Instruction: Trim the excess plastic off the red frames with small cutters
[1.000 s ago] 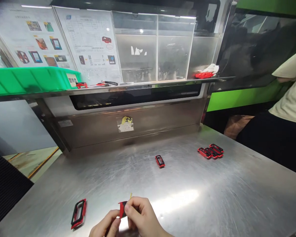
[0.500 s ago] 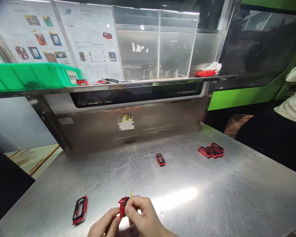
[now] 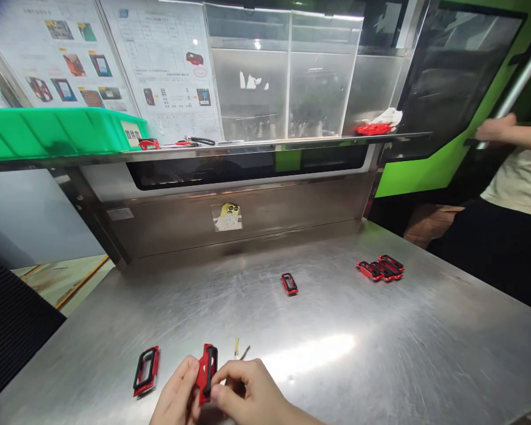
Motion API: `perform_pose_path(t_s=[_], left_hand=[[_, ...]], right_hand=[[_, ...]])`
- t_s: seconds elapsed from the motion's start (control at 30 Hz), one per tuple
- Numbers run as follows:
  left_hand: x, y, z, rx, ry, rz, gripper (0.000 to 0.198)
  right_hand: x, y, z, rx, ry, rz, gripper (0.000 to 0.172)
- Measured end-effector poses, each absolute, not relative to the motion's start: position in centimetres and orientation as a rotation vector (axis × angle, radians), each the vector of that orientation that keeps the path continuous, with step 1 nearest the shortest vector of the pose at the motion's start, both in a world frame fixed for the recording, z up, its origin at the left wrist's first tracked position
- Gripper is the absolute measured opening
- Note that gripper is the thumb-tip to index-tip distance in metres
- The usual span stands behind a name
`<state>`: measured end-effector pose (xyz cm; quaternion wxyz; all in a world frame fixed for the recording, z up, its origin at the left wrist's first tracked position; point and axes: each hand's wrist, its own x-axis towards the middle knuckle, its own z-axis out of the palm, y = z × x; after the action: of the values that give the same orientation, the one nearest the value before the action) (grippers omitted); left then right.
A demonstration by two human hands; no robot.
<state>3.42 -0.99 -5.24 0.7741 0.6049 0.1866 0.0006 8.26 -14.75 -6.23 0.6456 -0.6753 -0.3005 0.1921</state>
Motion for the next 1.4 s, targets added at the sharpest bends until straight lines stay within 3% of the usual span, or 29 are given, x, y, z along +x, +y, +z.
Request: perform_pose_path(t_s=[0.13, 0.27, 0.5, 0.63, 0.77, 0.93, 1.13, 1.4], left_hand=[[4.3, 0.0, -6.5, 0.987, 0.420, -0.224, 0.052], [4.8, 0.9, -7.6, 0.825, 0.388, -0.414, 0.043], [5.3, 0.5, -6.5, 0.845, 0.509, -0.599, 0.073], [5.2, 0.6, -6.4, 0.850, 0.500, -0.616, 0.072], [4.6, 0.5, -6.2, 0.885, 0.424, -0.417, 0.040], [4.1, -0.3, -5.3, 1.124, 0.375, -0.148, 0.061], [3.9, -0.6, -4.8, 1.308, 0.320, -0.050, 0.063], [3.6, -0.6, -4.3, 1.305, 0.341, -0.065, 0.063]], right_hand=[[8.4, -14.6, -6.8, -1.559, -0.666, 0.409, 0.030], [8.4, -14.4, -6.9, -1.511, -0.573, 0.490, 0.031], [9.0, -14.2, -6.4, -1.337, -0.442, 0.742, 0.056], [9.2, -14.2, -6.4, -1.302, -0.417, 0.784, 0.060], [9.0, -14.3, -6.4, -1.303, -0.461, 0.774, 0.061], [8.4, -14.5, -6.2, -1.399, -0.573, 0.643, 0.051], [8.1, -14.6, -6.6, -1.555, -0.756, 0.401, 0.024], [8.2, -14.8, -7.0, -1.684, -0.975, 0.140, 0.028]])
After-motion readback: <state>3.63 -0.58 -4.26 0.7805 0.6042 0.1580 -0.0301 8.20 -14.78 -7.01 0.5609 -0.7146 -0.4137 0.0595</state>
